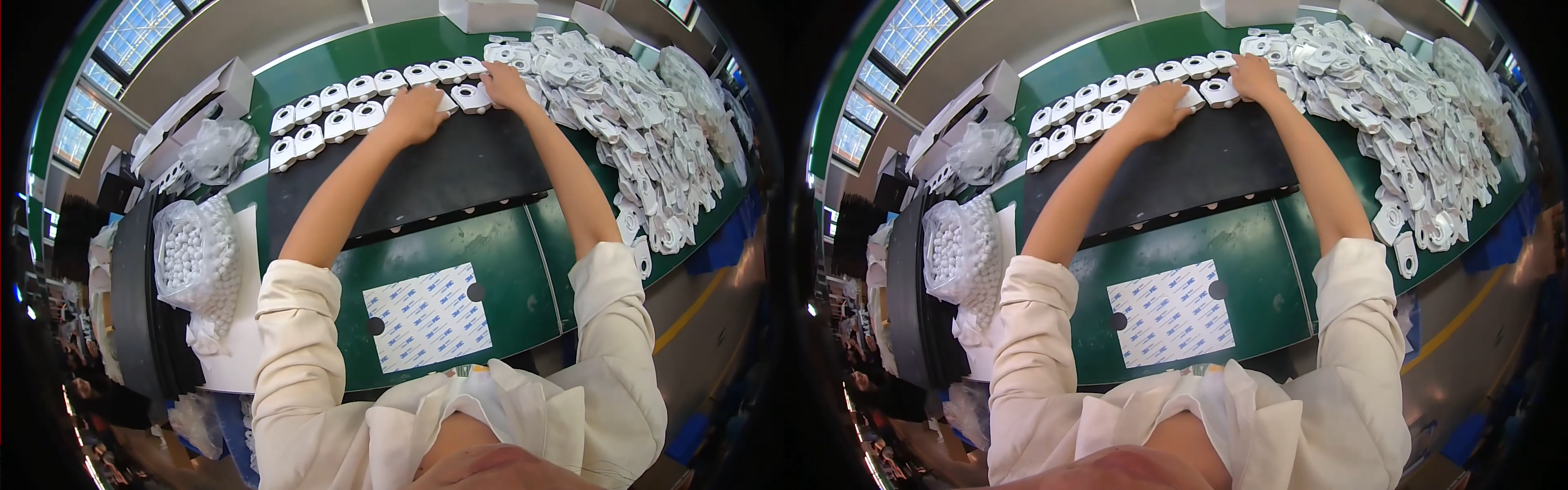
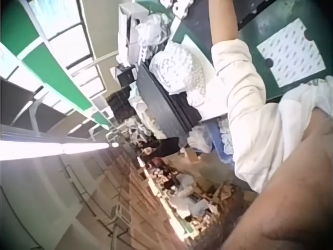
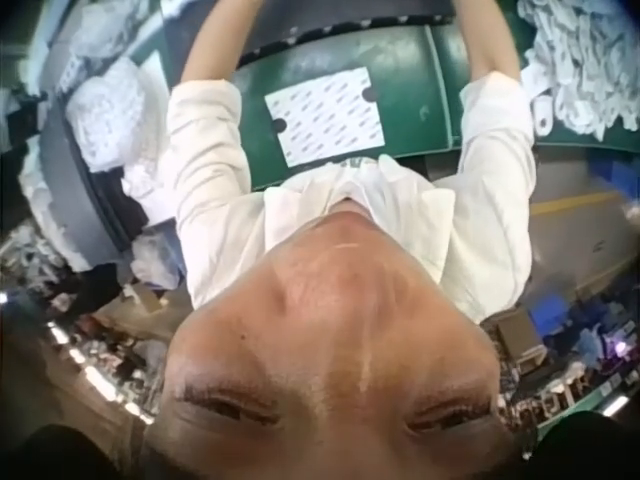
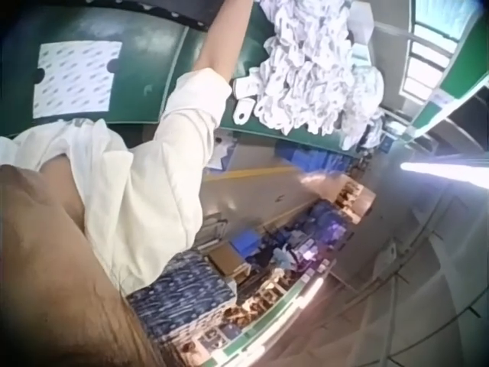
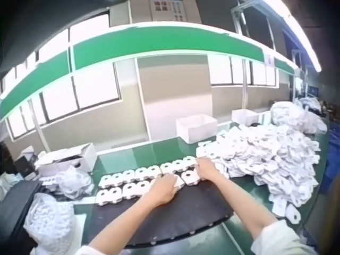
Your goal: Assembling small plastic and metal components into finished units on a manufacturing assembly line.
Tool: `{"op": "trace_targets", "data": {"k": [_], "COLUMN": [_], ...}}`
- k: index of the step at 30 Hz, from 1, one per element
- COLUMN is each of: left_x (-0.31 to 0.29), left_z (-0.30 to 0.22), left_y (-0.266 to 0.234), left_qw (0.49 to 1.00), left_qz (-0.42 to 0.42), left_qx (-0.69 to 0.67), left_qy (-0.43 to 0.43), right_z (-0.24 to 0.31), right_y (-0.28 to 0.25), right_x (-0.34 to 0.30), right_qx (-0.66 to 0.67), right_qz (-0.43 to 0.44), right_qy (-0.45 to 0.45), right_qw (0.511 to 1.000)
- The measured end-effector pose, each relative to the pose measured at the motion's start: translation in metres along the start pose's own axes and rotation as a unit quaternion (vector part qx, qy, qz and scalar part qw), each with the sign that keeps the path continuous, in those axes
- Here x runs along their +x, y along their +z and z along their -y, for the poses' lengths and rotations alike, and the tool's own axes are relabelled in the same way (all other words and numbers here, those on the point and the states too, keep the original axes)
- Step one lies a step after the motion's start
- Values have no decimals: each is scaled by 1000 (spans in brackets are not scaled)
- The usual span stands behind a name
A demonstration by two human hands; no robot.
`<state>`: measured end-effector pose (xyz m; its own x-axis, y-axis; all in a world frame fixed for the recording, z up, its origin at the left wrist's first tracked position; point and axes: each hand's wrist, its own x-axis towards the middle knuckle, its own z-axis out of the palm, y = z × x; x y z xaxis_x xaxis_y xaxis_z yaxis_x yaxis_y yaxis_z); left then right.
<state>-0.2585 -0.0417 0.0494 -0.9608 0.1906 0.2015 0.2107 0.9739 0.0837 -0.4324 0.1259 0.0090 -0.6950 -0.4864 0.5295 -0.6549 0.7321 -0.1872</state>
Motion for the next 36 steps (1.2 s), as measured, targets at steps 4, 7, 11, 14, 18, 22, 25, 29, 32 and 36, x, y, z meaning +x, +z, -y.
{"op": "trace_targets", "data": {"k": [4,7,11,14,18,22,25,29,32,36], "left_x": [-20,-22,-22,-16,5,13,13,8,7,5], "left_z": [-7,-5,-9,-6,-35,-47,-43,-32,-31,-35], "left_y": [17,19,13,25,30,33,35,39,39,42], "left_qw": [999,998,1000,990,985,990,989,981,985,978], "left_qz": [-19,-54,-25,-138,-158,-134,-143,-188,-164,-202], "left_qx": [32,34,7,2,-34,-33,-6,-14,-6,-6], "left_qy": [14,29,11,38,55,34,34,51,44,51], "right_z": [14,14,5,2,2,13,8,8,12,9], "right_y": [6,2,-22,-55,-63,-64,-61,-57,-55,-60], "right_x": [3,2,-11,-29,-44,-55,-57,-57,-56,-56], "right_qx": [32,54,56,95,100,81,104,126,131,149], "right_qz": [106,112,61,109,133,123,87,92,92,54], "right_qy": [20,28,28,21,32,24,-14,-6,-13,-26], "right_qw": [994,992,996,989,986,989,991,988,987,987]}}
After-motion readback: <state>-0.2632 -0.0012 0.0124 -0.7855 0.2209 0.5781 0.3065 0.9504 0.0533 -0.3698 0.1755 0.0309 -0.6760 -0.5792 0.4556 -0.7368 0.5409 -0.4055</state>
